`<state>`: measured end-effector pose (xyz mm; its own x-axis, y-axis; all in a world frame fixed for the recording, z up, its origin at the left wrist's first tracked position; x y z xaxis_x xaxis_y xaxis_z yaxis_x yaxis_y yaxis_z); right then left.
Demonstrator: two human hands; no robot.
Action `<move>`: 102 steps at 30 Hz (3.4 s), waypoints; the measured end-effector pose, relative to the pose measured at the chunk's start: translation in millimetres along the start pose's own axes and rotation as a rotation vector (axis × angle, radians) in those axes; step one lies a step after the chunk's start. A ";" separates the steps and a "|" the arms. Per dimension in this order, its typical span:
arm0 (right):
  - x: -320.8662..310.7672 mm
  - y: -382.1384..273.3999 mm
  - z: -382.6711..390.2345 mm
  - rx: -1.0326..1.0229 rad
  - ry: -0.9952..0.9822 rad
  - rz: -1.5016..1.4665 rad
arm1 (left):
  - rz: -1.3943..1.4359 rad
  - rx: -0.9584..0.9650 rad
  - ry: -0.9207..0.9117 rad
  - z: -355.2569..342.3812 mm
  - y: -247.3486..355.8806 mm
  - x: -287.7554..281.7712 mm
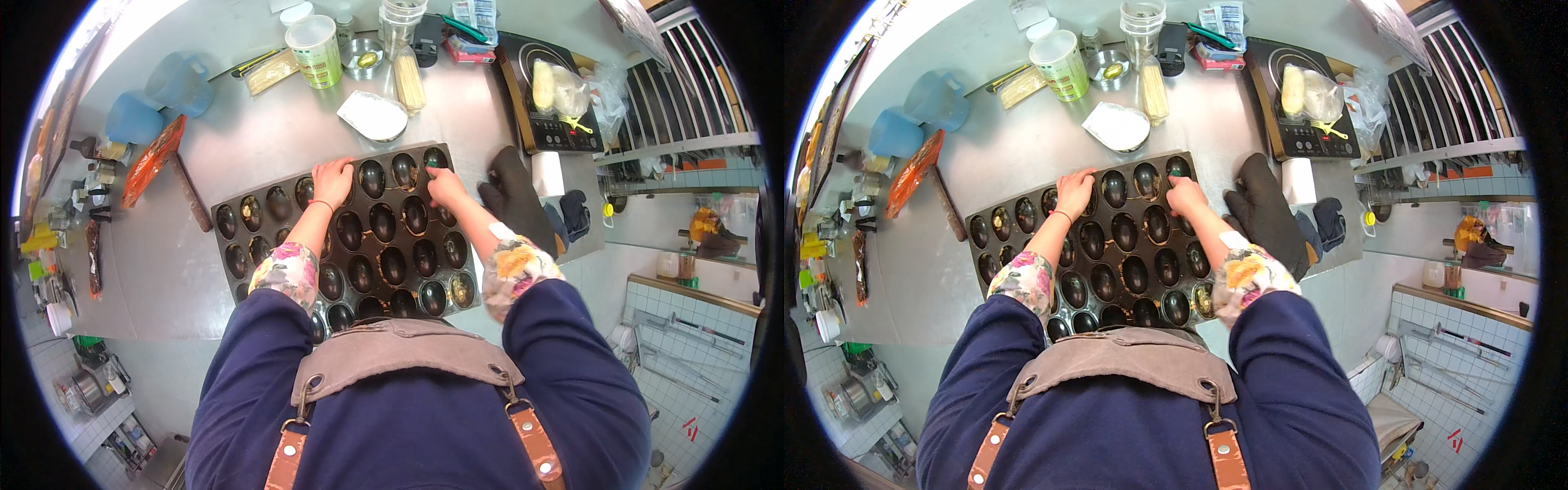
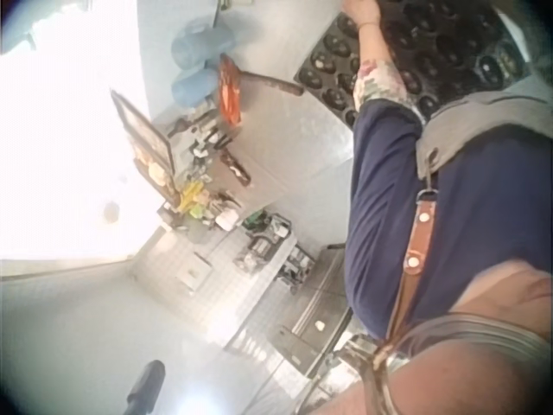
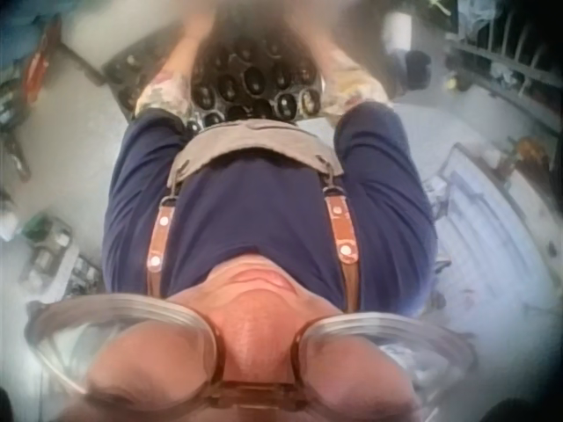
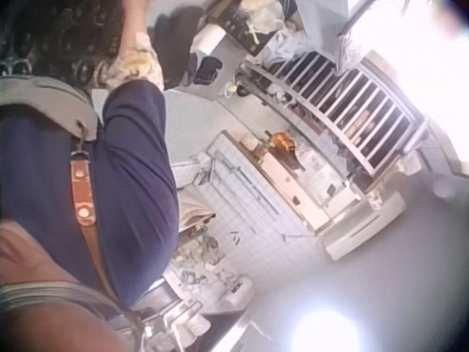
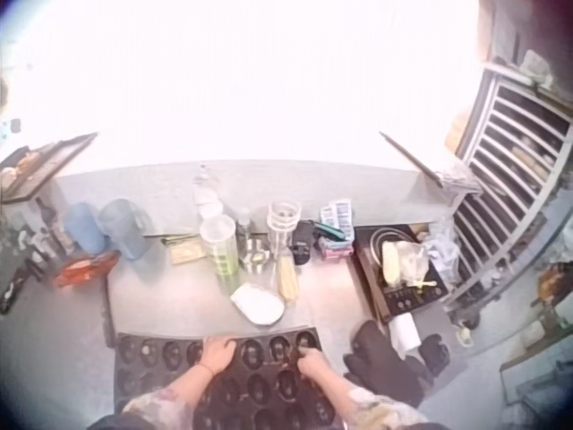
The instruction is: The person cleans a multi-cavity baking mould by hand, wiping each individual cavity one by one.
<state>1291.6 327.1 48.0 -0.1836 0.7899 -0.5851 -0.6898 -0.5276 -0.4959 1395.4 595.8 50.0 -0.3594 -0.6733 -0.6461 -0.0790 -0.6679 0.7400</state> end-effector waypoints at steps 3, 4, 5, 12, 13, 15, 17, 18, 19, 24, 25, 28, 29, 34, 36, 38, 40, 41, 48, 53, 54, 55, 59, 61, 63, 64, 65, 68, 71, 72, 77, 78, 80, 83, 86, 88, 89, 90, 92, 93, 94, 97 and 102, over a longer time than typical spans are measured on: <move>-38.6 -21.7 31.4 -0.205 0.003 0.784 | -0.017 0.026 -0.020 -1.1 1.2 -2.3; -45.3 -26.7 33.3 -0.272 0.092 0.868 | -0.014 0.033 -0.005 -1.6 4.1 -2.7; -48.6 -33.8 35.1 -0.343 0.183 0.950 | -0.024 0.034 -0.016 -2.4 5.6 -3.0; 14.4 -71.5 31.0 -1.138 0.384 1.451 | -0.063 0.037 0.023 3.9 8.7 -3.9; 22.1 -68.3 25.9 -1.155 0.402 1.571 | -0.031 0.046 -0.009 2.2 9.9 -6.0; 31.7 -58.5 24.5 -1.052 0.308 1.484 | 0.043 0.061 -0.079 -1.8 10.9 -9.5; 34.1 -51.1 31.5 -0.967 0.256 1.331 | 0.000 0.065 -0.026 2.1 7.0 -11.4; 35.8 -47.8 35.8 -0.856 0.183 1.252 | -0.010 0.060 -0.026 2.6 7.6 -9.4; 34.7 -45.7 39.6 -0.770 0.195 1.093 | -0.023 0.053 -0.026 3.7 6.4 -7.7; 36.5 -33.1 37.9 -0.187 0.049 0.221 | 0.001 0.040 0.029 4.9 4.7 4.1; 40.9 -27.2 32.1 -0.093 0.020 -0.008 | -0.003 0.026 0.027 4.2 4.6 6.1; 59.2 -24.4 5.3 0.172 -0.137 -0.697 | -0.010 0.021 0.030 5.3 7.0 8.5; 63.1 -27.8 -3.5 0.201 -0.155 -0.949 | -0.012 0.027 0.033 5.0 9.0 8.1; 53.8 -42.6 23.2 0.099 -0.174 -0.333 | -0.002 0.013 -0.035 0.7 2.7 4.7; 38.6 -36.3 30.6 -0.230 -0.088 0.280 | -0.006 -0.049 -0.090 1.5 2.2 5.3; 30.6 -45.2 45.5 -0.463 -0.086 0.963 | 0.003 -0.060 -0.111 0.6 2.1 5.6; 40.1 -54.2 44.5 -0.645 -0.132 1.478 | 0.022 -0.031 -0.143 -4.2 -2.1 8.3; 37.3 -58.8 42.4 -0.781 -0.018 1.635 | 0.031 -0.018 -0.158 -6.5 -4.3 9.4; 10.2 -38.9 46.7 -1.138 0.336 1.624 | 0.059 0.069 -0.047 0.9 -0.5 6.1; 38.8 -13.5 72.1 -0.558 0.265 0.736 | 0.028 0.058 -0.092 4.0 8.3 7.1; 44.1 -22.6 76.1 -0.321 0.166 0.639 | 0.021 0.047 -0.078 5.0 5.8 6.4; 48.6 -23.2 78.7 -0.087 -0.034 0.232 | 0.016 0.042 -0.067 4.3 6.5 6.7; 46.8 -27.0 72.1 -0.205 0.073 0.444 | -0.033 0.035 -0.019 3.0 2.9 10.5; 30.7 -22.9 66.5 -0.655 0.203 0.798 | 0.009 0.030 -0.095 -3.5 1.8 10.3; 21.8 -35.6 52.4 -0.776 0.008 1.175 | 0.015 0.033 -0.112 -3.3 -2.2 13.3; 26.9 -41.6 43.8 -0.861 0.041 1.446 | 0.015 0.042 -0.120 -5.7 -1.8 12.8; 27.8 -41.9 39.0 -0.922 0.072 1.694 | 0.012 0.063 -0.096 -3.5 0.1 13.9; 27.3 -55.4 38.5 -1.065 0.237 2.082 | -0.006 0.079 -0.074 1.2 -4.1 9.1; 31.8 -39.7 36.0 -0.819 0.178 1.518 | -0.004 0.010 -0.131 -1.3 5.5 11.3; 40.9 -32.0 31.1 -0.658 0.117 1.349 | -0.006 0.021 -0.147 -2.3 8.0 12.3; 24.1 3.7 32.2 0.075 -0.392 -0.036 | -0.030 0.028 -0.164 -5.7 11.4 20.8; 23.0 -17.3 48.3 0.054 -0.363 -0.080 | -0.032 0.010 -0.148 -2.9 0.5 11.6; 8.8 -40.7 58.8 -0.149 -0.131 0.120 | 0.006 -0.016 -0.173 -3.5 -2.4 12.3; 15.0 -84.5 82.5 -0.640 0.343 0.499 | -0.037 -0.034 -0.263 -5.7 -1.7 13.4; 57.5 -103.8 64.0 -1.084 0.373 1.343 | -0.094 0.026 -0.245 -4.4 -1.4 9.6; 68.7 -106.5 54.8 -1.222 0.359 1.499 | -0.140 0.079 -0.273 -2.7 0.7 7.6; 72.1 -105.7 52.9 -1.284 0.360 1.540 | -0.100 0.045 -0.301 -5.6 -0.3 5.7; 70.8 -103.8 56.1 -1.301 0.333 1.517 | -0.055 0.014 -0.337 -6.3 3.0 5.2; 74.0 -100.7 66.0 -1.280 0.340 1.420 | -0.036 -0.021 -0.386 -2.7 4.2 6.4; 82.0 -98.6 66.2 -1.183 0.330 1.400 | -0.045 0.004 -0.361 -6.1 2.8 3.2; 88.4 -95.5 67.1 -1.053 0.320 1.270 | -0.054 0.019 -0.340 -4.3 -2.8 3.4; 91.4 -77.4 52.0 -0.428 0.116 0.624 | -0.068 -0.001 -0.323 -4.1 -2.6 6.5; 113.3 -61.0 39.5 0.038 -0.240 -0.382 | -0.036 -0.027 -0.344 1.4 0.5 8.2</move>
<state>1285.2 461.1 37.3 -0.0652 0.9782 -0.1970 -0.7641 -0.1759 -0.6206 1391.1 590.4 45.3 -0.6498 -0.5055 -0.5677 -0.0746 -0.7009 0.7094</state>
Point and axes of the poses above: each hand's wrist, its own z-axis away from the middle knuckle, its own x-axis out of the palm, y = z × x, the point moved 6 cm from there along -z, towards the middle knuckle, and after that the axes turned 9 degrees about z, right-handed, at the moved point
